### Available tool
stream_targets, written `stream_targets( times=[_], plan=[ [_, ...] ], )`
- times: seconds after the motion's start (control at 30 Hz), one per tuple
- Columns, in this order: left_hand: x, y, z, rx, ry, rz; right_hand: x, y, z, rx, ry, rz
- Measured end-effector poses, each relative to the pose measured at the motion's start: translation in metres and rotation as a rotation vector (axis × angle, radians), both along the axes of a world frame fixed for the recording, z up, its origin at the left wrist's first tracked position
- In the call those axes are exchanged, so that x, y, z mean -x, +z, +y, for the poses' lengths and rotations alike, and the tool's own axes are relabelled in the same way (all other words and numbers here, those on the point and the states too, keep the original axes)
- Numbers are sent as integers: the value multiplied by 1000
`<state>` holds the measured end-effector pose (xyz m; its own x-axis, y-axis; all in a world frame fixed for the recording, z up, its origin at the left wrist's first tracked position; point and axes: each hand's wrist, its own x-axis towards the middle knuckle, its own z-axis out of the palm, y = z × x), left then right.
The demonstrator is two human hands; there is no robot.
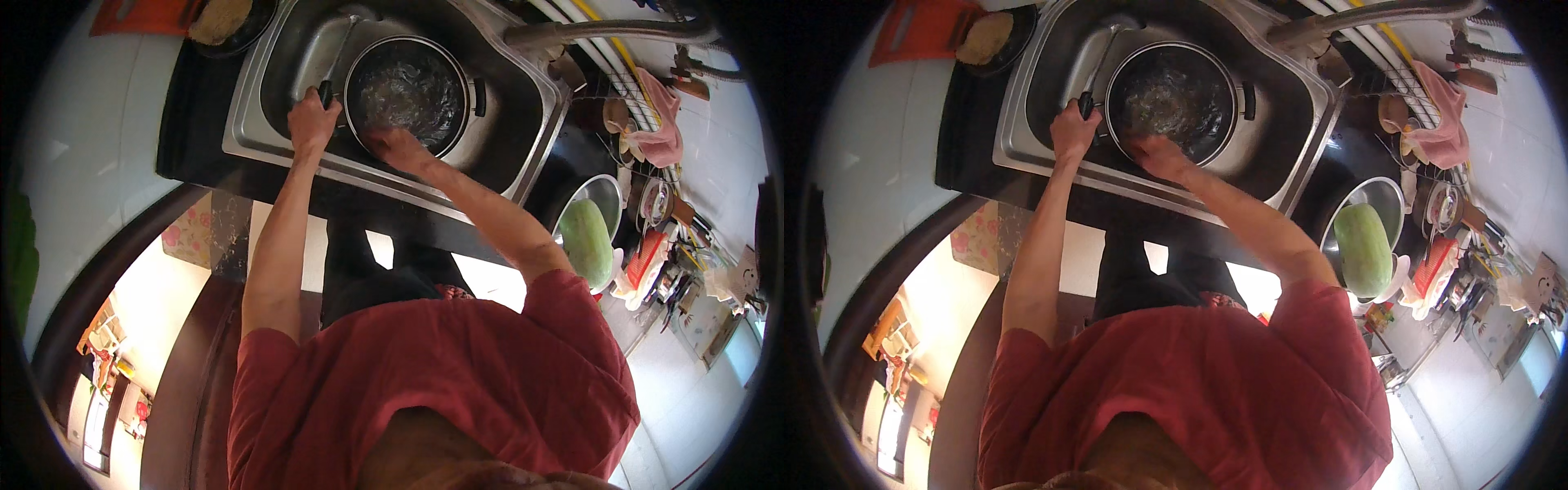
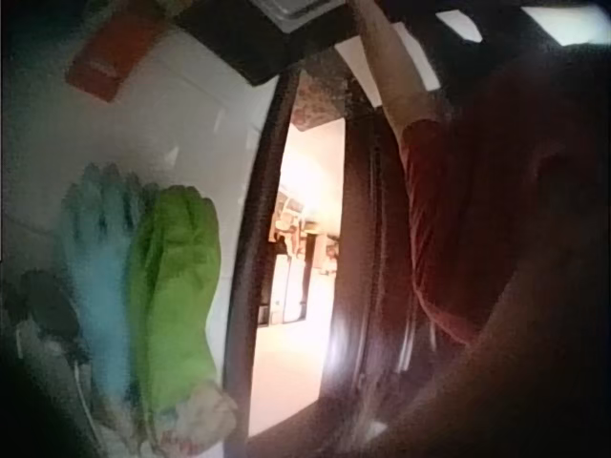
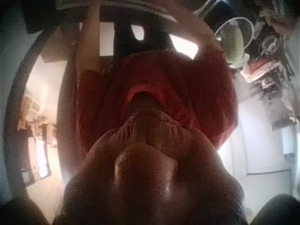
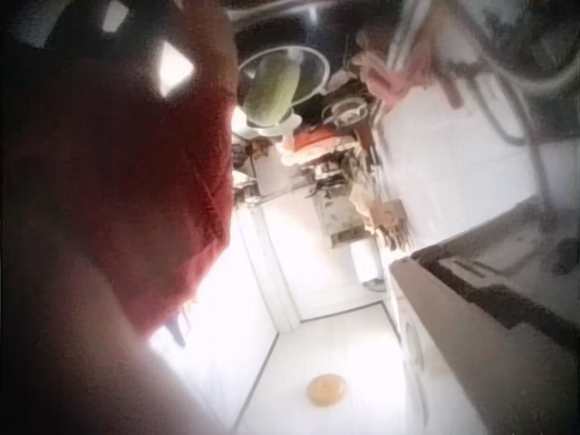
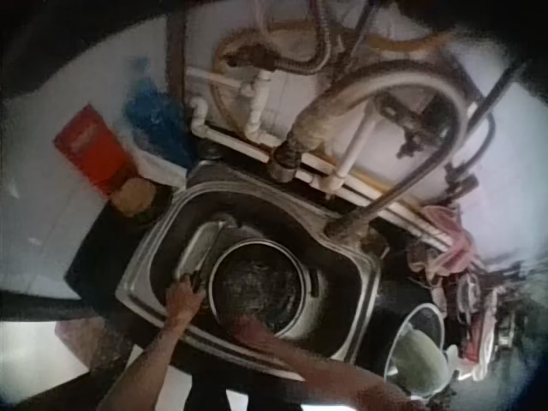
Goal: The person washes a metal bowl, a ladle, and a pot in the kitchen sink using a sponge and running water. After rinsing each item, they place them on the counter and then move to the stove to adjust a pan.
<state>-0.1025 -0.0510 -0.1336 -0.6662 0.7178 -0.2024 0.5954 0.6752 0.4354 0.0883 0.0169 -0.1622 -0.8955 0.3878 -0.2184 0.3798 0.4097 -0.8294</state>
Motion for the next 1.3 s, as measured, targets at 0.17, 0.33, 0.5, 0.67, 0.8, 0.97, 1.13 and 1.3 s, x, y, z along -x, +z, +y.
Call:
stream_targets(
  times=[0.17,0.33,0.5,0.67,0.8,0.97,1.13,1.3],
  plan=[
    [1,4,0,-25,24,-15,-52,-4,64,-233,293,-631],
    [0,-1,-2,4,12,41,-70,-10,76,-353,-132,-488],
    [1,4,-1,4,22,-15,-56,-42,53,-564,-220,-330],
    [2,-1,-3,-2,14,38,-47,-35,43,-660,109,-415],
    [2,-2,-2,-6,18,-18,-56,-43,48,-637,-113,-368],
    [5,-6,-4,-9,21,6,-57,-19,68,-737,-51,-307],
    [4,-4,-2,-25,-8,1,-94,-31,69,-557,-275,-483],
    [3,4,-5,-2,20,-5,-83,12,70,-232,-492,-221]
  ],
)
